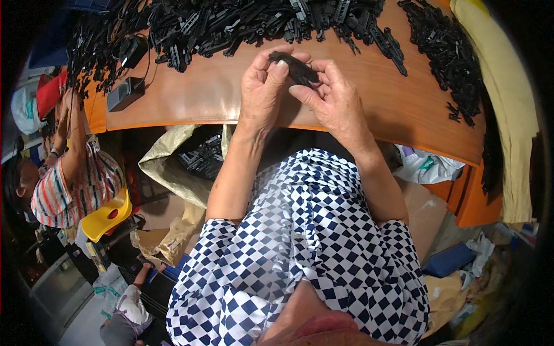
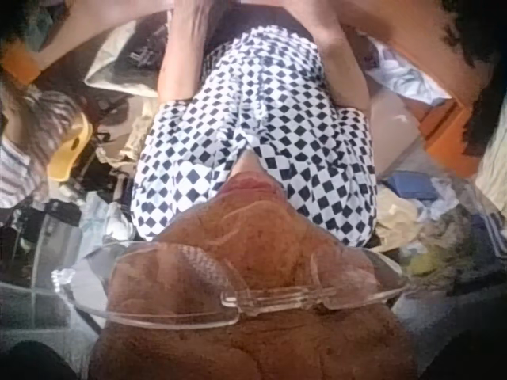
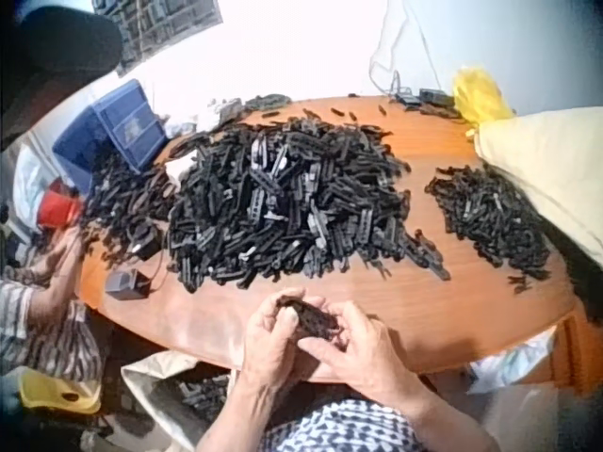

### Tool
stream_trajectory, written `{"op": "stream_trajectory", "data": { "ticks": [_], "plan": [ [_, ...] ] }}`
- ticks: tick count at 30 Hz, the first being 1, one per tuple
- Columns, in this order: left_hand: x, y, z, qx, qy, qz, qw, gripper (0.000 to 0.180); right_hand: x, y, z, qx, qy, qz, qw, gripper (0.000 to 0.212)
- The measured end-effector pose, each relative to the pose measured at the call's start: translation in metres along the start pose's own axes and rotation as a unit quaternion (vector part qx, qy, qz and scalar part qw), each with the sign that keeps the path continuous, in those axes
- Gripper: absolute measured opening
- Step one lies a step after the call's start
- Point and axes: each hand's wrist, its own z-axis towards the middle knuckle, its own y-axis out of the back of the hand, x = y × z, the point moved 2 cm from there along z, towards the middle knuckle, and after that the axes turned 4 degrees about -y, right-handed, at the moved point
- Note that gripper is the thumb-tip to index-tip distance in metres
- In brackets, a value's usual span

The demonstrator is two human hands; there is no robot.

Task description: The person repeatedly picks up plastic parts from piles on the workbench, snaps the pieces together by hand to assemble components, and places parts into a sack.

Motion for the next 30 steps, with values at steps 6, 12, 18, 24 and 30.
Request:
{"op": "stream_trajectory", "data": {
  "ticks": [6, 12, 18, 24, 30],
  "plan": [
    [-0.007, -0.005, -0.006, 0.012, -0.019, -0.004, 1.0, 0.028, 0.009, -0.003, -0.003, -0.011, 0.009, -0.046, 0.999, 0.035],
    [-0.002, -0.006, -0.008, 0.053, -0.022, -0.059, 0.997, 0.028, 0.015, -0.002, -0.007, -0.043, 0.031, -0.067, 0.996, 0.027],
    [0.009, -0.01, -0.007, 0.068, -0.019, -0.086, 0.994, 0.027, 0.015, 0.006, -0.009, -0.066, 0.072, -0.093, 0.991, 0.021],
    [0.019, -0.017, -0.004, 0.075, 0.024, -0.117, 0.99, 0.034, 0.012, 0.011, -0.013, -0.079, 0.073, -0.11, 0.988, 0.018],
    [0.021, -0.026, -0.011, 0.08, 0.062, -0.1, 0.99, 0.034, -0.002, 0.014, -0.022, -0.032, 0.003, -0.072, 0.997, 0.024]
  ]
}}
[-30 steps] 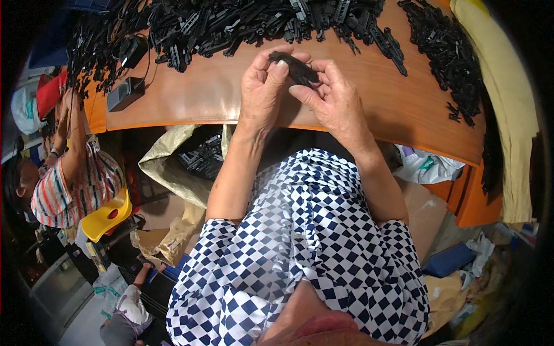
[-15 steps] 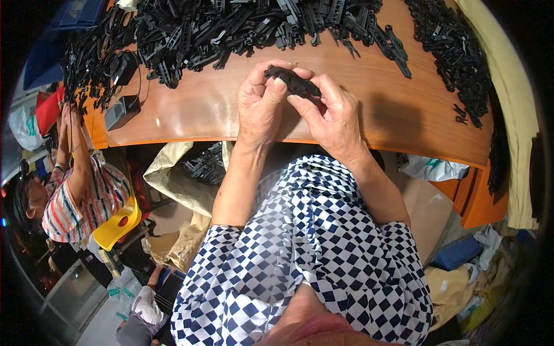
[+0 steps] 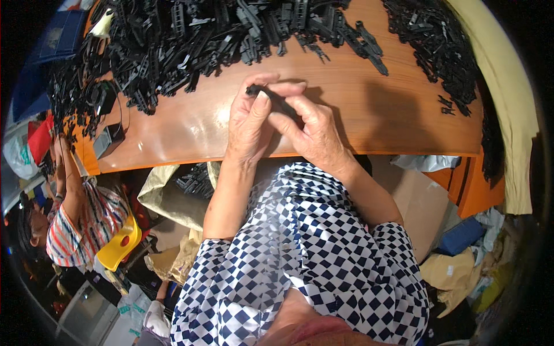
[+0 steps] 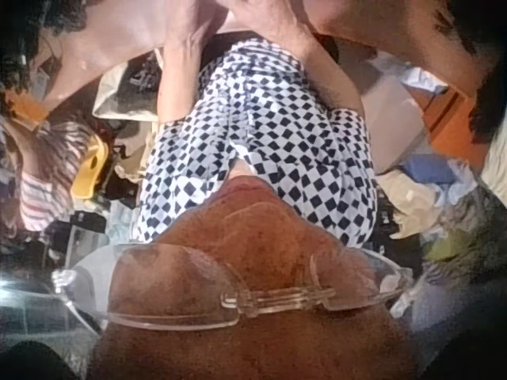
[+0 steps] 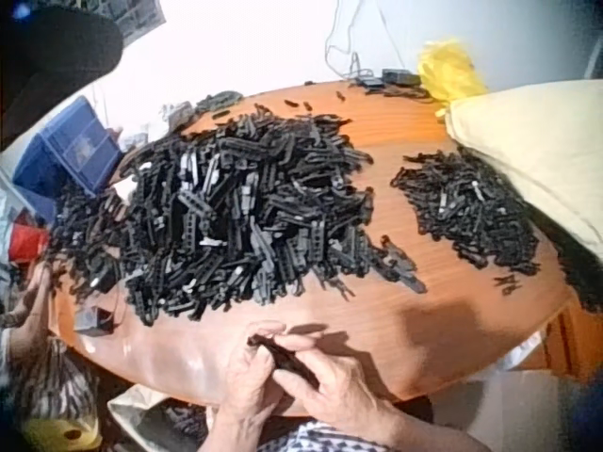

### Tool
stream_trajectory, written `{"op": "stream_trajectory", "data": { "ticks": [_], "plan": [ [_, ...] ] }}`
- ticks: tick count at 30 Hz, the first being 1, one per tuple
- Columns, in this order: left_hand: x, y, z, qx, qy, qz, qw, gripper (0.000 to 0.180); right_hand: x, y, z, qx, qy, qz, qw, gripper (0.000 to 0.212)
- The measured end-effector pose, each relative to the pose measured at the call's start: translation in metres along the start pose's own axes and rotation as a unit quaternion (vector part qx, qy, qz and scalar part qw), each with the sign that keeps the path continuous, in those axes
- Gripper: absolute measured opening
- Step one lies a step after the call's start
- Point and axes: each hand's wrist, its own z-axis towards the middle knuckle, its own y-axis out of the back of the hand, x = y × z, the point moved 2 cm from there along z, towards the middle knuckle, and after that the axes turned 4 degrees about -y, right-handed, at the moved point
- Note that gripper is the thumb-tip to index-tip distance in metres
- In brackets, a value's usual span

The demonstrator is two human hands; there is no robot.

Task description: The person repeatedly picks up plastic parts from piles on the workbench, snaps the pieces together by hand to assemble components, and places parts into a sack.

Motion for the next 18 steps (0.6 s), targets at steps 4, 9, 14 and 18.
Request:
{"op": "stream_trajectory", "data": {
  "ticks": [4, 9, 14, 18],
  "plan": [
    [-0.007, 0.001, 0.002, -0.068, 0.047, -0.048, 0.995, 0.017, -0.009, 0.036, -0.007, 0.016, -0.025, -0.063, 0.998, 0.025],
    [-0.015, 0.003, 0.012, -0.09, 0.097, 0.113, 0.985, 0.011, -0.027, 0.117, 0.012, -0.147, 0.016, -0.357, 0.922, 0.025],
    [-0.013, -0.01, 0.043, -0.06, 0.091, 0.383, 0.917, 0.009, -0.044, 0.129, 0.03, -0.107, 0.046, -0.497, 0.86, 0.021],
    [-0.014, -0.026, 0.062, 0.04, -0.079, 0.602, 0.793, 0.013, -0.046, 0.093, 0.023, -0.058, 0.088, -0.447, 0.888, 0.015]
  ]
}}
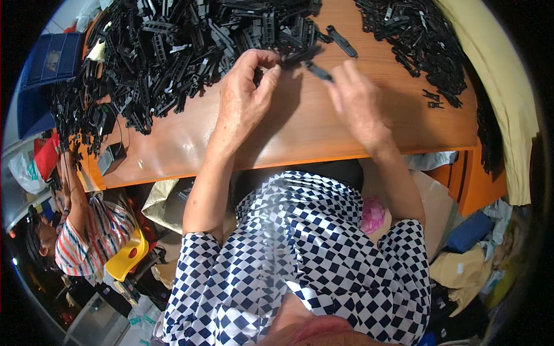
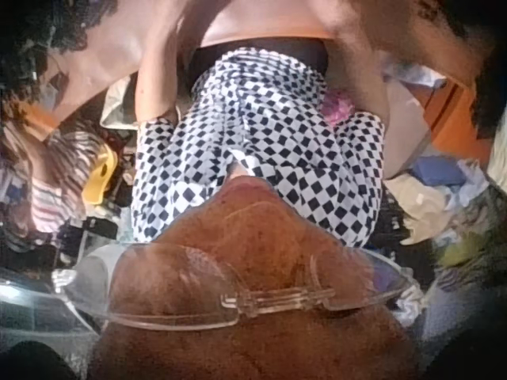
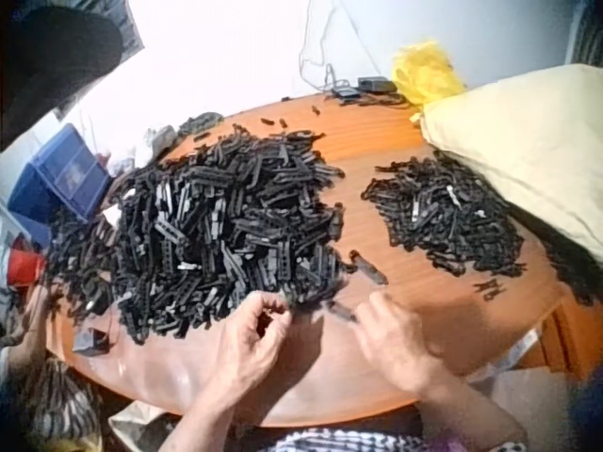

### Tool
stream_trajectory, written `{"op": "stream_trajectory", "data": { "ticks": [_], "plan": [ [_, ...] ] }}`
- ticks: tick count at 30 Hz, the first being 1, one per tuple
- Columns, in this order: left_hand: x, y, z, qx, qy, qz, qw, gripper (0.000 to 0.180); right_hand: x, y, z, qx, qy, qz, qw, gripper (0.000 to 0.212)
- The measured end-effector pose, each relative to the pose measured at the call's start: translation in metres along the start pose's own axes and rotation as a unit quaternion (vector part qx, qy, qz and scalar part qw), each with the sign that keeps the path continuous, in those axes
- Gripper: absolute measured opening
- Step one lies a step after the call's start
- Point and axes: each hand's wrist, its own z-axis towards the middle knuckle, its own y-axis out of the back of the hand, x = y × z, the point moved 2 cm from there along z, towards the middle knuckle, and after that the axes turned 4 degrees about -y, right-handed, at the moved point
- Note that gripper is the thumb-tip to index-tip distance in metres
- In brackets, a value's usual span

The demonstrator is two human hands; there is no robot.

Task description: The person repeatedly picks up plastic parts from piles on the workbench, snaps the pieces together by hand to assemble components, and places parts into a sack.

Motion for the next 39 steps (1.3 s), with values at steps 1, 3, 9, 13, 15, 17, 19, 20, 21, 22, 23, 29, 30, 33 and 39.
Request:
{"op": "stream_trajectory", "data": {
  "ticks": [1, 3, 9, 13, 15, 17, 19, 20, 21, 22, 23, 29, 30, 33, 39],
  "plan": [
    [0.001, 0.0, 0.003, -0.002, -0.005, 0.045, 0.999, 0.013, 0.009, 0.0, 0.0, 0.002, 0.007, 0.03, 1.0, 0.015],
    [0.008, 0.0, 0.006, -0.02, -0.042, 0.114, 0.992, 0.015, 0.013, 0.001, -0.001, -0.006, 0.008, 0.04, 0.999, 0.015],
    [0.026, 0.019, -0.016, -0.058, 0.019, 0.132, 0.989, 0.014, 0.01, 0.007, -0.003, -0.011, -0.027, 0.011, 1.0, 0.016],
    [0.044, 0.017, -0.03, -0.07, 0.023, 0.126, 0.989, 0.014, 0.025, 0.0, 0.013, -0.085, 0.096, 0.025, 0.991, 0.012],
    [0.039, 0.014, -0.035, -0.061, 0.057, 0.099, 0.992, 0.014, 0.038, -0.012, 0.03, -0.09, 0.152, 0.002, 0.984, 0.012],
    [0.035, 0.014, -0.038, -0.07, 0.044, 0.114, 0.99, 0.012, 0.053, -0.024, 0.047, -0.095, 0.208, -0.025, 0.973, 0.013],
    [0.029, 0.013, -0.039, -0.071, 0.039, 0.132, 0.988, 0.008, 0.061, -0.034, 0.06, -0.023, 0.224, -0.092, 0.97, 0.013],
    [0.028, 0.014, -0.041, -0.072, 0.037, 0.131, 0.988, 0.008, 0.06, -0.037, 0.064, -0.024, 0.225, -0.094, 0.97, 0.013],
    [0.028, 0.016, -0.045, -0.067, 0.045, 0.14, 0.987, 0.008, 0.061, -0.043, 0.069, -0.024, 0.239, -0.12, 0.963, 0.012],
    [0.029, 0.018, -0.048, -0.061, 0.052, 0.149, 0.986, 0.008, 0.061, -0.046, 0.071, -0.025, 0.253, -0.146, 0.956, 0.011],
    [0.03, 0.02, -0.052, -0.064, 0.052, 0.148, 0.986, 0.008, 0.06, -0.047, 0.072, -0.025, 0.266, -0.156, 0.951, 0.011],
    [0.047, 0.027, -0.067, -0.099, 0.062, 0.108, 0.987, 0.009, 0.06, -0.042, 0.039, -0.045, 0.336, -0.05, 0.939, 0.011],
    [0.045, 0.027, -0.068, -0.101, 0.063, 0.105, 0.987, 0.009, 0.062, -0.037, 0.03, -0.044, 0.329, 0.006, 0.943, 0.011],
    [0.036, 0.027, -0.065, -0.062, 0.091, 0.121, 0.987, 0.015, 0.051, -0.017, 0.006, -0.062, 0.226, 0.166, 0.958, 0.012],
    [0.009, -0.005, -0.041, -0.013, -0.001, 0.116, 0.993, 0.01, -0.019, -0.003, -0.026, -0.036, -0.221, 0.556, 0.8, 0.012]
  ]
}}
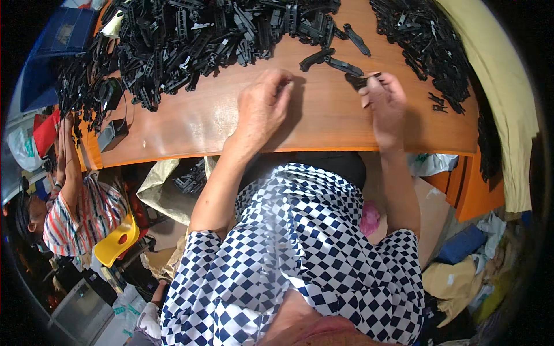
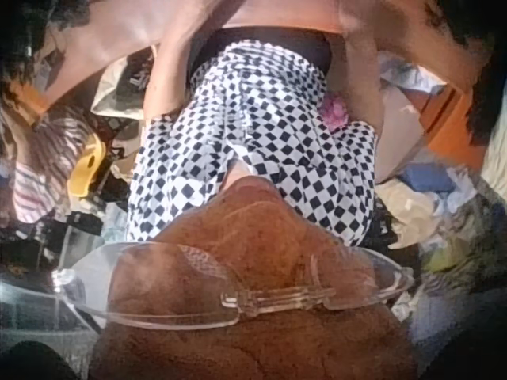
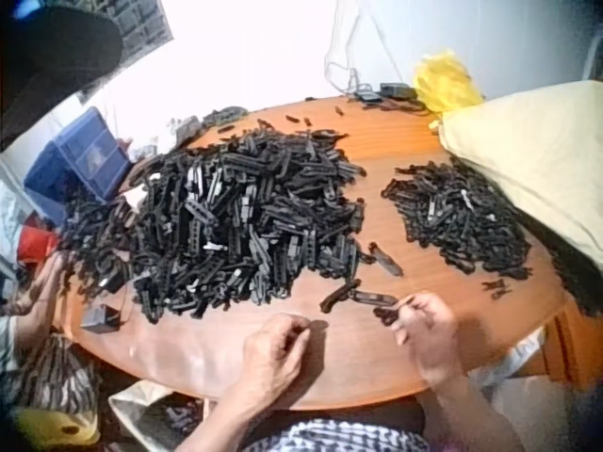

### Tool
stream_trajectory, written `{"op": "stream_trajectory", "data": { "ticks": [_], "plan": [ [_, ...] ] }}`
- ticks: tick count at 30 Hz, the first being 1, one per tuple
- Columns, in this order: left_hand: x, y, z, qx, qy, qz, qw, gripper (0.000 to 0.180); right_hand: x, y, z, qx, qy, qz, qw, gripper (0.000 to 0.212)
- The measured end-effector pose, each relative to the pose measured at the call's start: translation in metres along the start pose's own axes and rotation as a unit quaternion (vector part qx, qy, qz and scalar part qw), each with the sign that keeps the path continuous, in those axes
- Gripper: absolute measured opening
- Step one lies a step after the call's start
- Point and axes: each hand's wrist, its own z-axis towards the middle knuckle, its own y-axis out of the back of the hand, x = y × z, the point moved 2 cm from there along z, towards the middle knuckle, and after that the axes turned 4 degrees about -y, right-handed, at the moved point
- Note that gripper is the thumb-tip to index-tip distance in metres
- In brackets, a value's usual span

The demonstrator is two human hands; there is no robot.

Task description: The person repeatedly picks up plastic parts from piles on the workbench, snaps the pieces together by hand to assemble components, and places parts into a sack.

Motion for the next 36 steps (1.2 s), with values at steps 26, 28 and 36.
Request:
{"op": "stream_trajectory", "data": {
  "ticks": [26, 28, 36],
  "plan": [
    [-0.009, -0.054, 0.053, 0.127, -0.275, 0.252, 0.919, 0.012, 0.032, 0.06, -0.002, 0.041, 0.128, -0.397, 0.908, 0.012],
    [-0.008, -0.053, 0.05, 0.127, -0.267, 0.241, 0.925, 0.013, 0.033, 0.064, -0.001, 0.057, 0.176, -0.467, 0.864, 0.008],
    [-0.001, -0.031, 0.032, 0.143, -0.004, -0.079, 0.987, 0.014, 0.037, -0.003, -0.007, 0.117, 0.162, -0.294, 0.935, 0.015]
  ]
}}
